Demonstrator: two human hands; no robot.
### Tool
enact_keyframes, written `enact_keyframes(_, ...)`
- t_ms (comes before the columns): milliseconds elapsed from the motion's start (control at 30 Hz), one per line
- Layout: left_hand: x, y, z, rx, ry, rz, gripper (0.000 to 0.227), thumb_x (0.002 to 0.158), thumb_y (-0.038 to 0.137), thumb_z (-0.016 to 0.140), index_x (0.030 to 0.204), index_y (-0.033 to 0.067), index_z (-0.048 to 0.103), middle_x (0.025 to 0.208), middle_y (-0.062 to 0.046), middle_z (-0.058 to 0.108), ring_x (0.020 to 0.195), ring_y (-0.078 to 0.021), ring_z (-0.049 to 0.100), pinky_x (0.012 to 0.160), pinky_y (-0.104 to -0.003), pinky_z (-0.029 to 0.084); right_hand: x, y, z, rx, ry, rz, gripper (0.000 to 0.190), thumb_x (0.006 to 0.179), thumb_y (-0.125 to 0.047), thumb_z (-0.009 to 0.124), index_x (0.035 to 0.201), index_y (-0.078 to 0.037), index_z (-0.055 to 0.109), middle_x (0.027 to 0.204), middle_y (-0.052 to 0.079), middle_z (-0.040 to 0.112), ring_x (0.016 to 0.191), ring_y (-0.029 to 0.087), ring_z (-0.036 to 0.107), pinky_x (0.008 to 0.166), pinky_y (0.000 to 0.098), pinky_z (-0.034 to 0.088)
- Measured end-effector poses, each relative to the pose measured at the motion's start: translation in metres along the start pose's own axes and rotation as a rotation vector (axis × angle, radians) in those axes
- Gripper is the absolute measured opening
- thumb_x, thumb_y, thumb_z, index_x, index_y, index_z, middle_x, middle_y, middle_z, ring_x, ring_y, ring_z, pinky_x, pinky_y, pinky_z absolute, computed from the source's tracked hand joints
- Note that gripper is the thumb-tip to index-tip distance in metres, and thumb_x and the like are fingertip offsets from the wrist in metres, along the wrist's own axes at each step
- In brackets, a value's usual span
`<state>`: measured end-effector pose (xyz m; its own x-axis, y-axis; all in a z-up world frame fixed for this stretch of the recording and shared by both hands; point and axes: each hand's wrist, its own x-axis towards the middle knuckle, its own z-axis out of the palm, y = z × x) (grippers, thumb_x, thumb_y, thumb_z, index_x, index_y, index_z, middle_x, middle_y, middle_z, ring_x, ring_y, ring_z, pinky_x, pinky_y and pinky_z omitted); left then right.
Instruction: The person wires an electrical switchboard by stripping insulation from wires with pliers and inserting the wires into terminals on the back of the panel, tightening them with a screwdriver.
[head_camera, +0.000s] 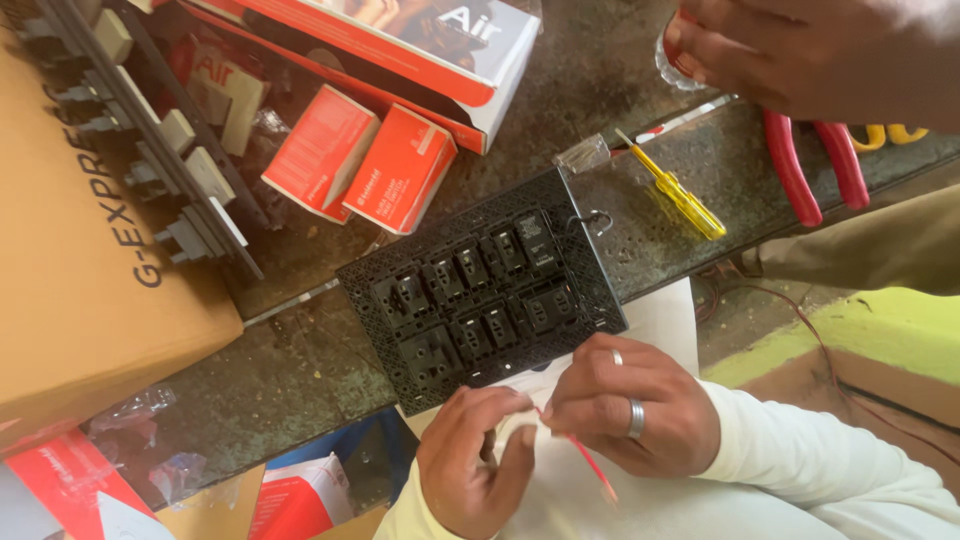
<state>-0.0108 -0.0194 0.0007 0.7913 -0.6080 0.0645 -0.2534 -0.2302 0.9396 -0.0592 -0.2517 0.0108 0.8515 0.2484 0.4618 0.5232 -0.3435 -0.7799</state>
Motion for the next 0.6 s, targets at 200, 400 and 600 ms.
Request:
enact_keyframes(200, 0.025, 0.008, -0.022, 0.315, -0.012, 0.443, 0.036, 0.077, 0.003, 0.087, 0.109, 0.0020, 0.070, 0.110, -0.008, 0.070, 0.087, -0.0219, 0.066, 0.072, -0.030, 0.054, 0.009, -0.005, 0.010, 0.004, 0.058, 0.086, 0.033, 0.085, -0.007, 0.085, 0.113, -0.011, 0.067, 0.091, 0.005, 0.060, 0.081, 0.024, 0.062, 0.069, 0.0364, 0.049)
enact_keyframes(400, 0.040, 0.011, -0.036, 0.256, -0.143, 0.421, 0.032, 0.076, 0.004, 0.089, 0.103, 0.0081, 0.071, 0.106, -0.003, 0.072, 0.088, -0.0215, 0.065, 0.075, -0.031, 0.052, 0.009, -0.003, 0.011, 0.058, 0.091, 0.127, 0.035, 0.084, -0.010, 0.089, 0.113, -0.013, 0.069, 0.088, 0.003, 0.059, 0.078, 0.022, 0.061, 0.067, 0.0349, 0.049)
enact_keyframes(600, 0.066, 0.011, -0.071, 0.289, -0.033, 0.350, 0.024, 0.082, 0.008, 0.079, 0.104, 0.0105, 0.069, 0.103, -0.002, 0.071, 0.089, -0.0222, 0.065, 0.081, -0.034, 0.051, -0.014, 0.001, -0.027, -0.478, 0.428, 0.473, 0.021, 0.091, -0.005, 0.077, 0.105, -0.010, 0.062, 0.091, 0.006, 0.068, 0.084, 0.022, 0.067, 0.071, 0.0365, 0.054)
